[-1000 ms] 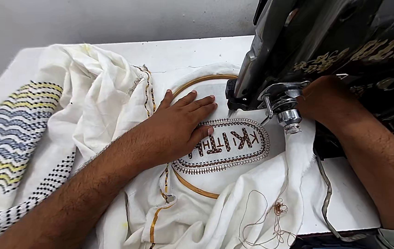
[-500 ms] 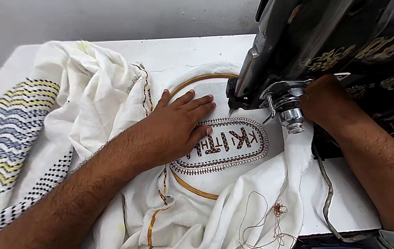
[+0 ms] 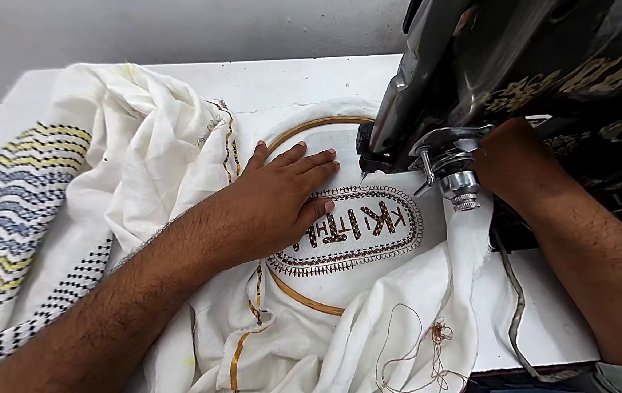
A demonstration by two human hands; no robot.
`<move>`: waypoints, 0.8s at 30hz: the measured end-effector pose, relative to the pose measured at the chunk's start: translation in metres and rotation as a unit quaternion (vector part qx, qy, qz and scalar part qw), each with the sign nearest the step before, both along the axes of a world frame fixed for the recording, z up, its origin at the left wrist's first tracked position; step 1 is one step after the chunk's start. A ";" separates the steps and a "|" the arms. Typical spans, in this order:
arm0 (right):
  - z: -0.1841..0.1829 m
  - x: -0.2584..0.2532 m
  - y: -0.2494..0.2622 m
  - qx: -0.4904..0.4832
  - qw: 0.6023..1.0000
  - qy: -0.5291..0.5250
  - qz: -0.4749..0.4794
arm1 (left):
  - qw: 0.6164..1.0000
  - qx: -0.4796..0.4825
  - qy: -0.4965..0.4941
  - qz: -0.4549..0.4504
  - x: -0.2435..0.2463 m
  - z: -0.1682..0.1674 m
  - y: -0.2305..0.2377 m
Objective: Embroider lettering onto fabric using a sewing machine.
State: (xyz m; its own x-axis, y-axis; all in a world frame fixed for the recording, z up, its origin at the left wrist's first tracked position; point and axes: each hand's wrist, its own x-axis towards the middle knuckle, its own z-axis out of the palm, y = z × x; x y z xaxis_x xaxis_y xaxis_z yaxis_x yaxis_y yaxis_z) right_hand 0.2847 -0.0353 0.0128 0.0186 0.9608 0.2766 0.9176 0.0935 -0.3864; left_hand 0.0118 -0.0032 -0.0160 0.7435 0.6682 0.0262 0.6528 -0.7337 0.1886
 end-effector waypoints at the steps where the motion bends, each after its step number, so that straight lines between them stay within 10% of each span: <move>1: 0.000 -0.001 0.000 -0.002 1.000 0.004 -0.001 | 1.000 -0.001 0.000 0.001 0.000 0.000 0.000; 24: -0.004 -0.001 -0.001 0.045 0.998 0.028 0.041 | 1.000 -0.011 0.023 0.011 -0.003 0.005 -0.002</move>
